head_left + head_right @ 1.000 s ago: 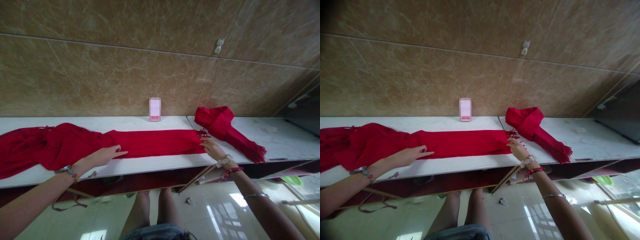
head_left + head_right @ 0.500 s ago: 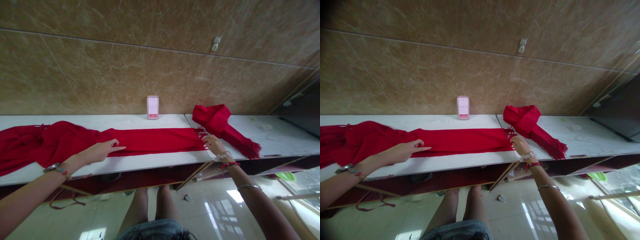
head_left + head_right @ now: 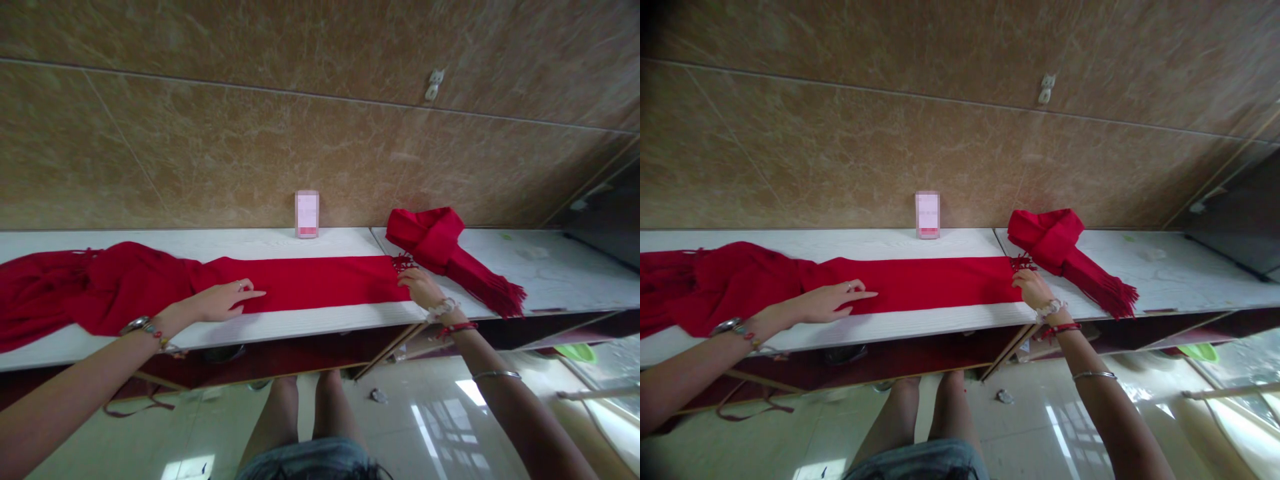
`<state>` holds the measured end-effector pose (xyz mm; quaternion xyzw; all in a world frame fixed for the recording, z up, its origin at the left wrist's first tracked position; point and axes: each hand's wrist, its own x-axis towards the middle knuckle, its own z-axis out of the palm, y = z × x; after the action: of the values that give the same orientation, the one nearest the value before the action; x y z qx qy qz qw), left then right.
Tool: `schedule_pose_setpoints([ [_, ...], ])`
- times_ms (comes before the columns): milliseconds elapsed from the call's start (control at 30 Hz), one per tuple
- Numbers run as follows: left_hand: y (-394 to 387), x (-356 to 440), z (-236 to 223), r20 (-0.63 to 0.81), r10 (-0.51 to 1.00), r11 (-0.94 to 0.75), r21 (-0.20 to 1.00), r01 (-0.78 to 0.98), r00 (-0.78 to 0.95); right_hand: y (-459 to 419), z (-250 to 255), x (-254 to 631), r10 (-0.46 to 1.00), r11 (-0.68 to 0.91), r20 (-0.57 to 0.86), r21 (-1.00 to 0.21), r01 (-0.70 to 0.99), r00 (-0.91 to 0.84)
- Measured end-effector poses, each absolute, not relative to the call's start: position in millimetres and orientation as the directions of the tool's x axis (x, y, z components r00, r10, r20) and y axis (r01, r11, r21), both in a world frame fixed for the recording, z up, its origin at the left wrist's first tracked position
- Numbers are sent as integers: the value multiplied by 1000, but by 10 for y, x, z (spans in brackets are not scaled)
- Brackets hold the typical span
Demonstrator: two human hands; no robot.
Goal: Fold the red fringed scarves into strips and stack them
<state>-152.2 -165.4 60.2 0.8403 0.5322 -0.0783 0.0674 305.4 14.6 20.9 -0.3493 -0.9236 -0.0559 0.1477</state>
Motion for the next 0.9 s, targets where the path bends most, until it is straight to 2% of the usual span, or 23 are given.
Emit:
schedule_pose_setpoints([
  [100, -1346, -1287, 551, -58, 920, -388, 0, 922, 387, 108, 296, 2612, 651, 728, 330, -21, 685, -683],
  [133, -1235, -1191, 517, -18, 929, -370, -16, 929, 370, 73, 302, 2422, 684, 706, 322, -65, 706, -654],
  [167, -1129, -1095, 475, 17, 938, -347, -30, 937, 347, 27, 293, 2225, 715, 682, 307, -109, 723, -628],
  [233, -950, -929, 376, 55, 953, -296, -46, 954, 298, -78, 238, 1858, 715, 686, 288, -109, 720, -637],
  [367, -777, -810, 178, 18, 977, -209, -46, 977, 210, -190, 58, 1525, 730, 683, 77, -114, 722, -679],
  [500, -770, -909, 74, -9, 980, -200, -44, 979, 199, -30, -44, 1890, 833, 552, 5, -77, 830, -553],
  [600, -780, -982, 47, -9, 980, -201, -39, 979, 201, 156, -34, 2398, 936, 351, 26, -34, 936, -351],
  [700, -769, -1008, 28, 2, 980, -199, -30, 979, 200, 260, 34, 2806, 975, 212, 70, -9, 977, -211],
  [800, -723, -958, 25, 14, 981, -195, -23, 981, 195, 270, 124, 2916, 975, 187, 120, -2, 982, -185],
  [900, -655, -824, 45, 37, 977, -210, -14, 977, 211, 261, 181, 2716, 953, 267, 155, -14, 964, -261],
])
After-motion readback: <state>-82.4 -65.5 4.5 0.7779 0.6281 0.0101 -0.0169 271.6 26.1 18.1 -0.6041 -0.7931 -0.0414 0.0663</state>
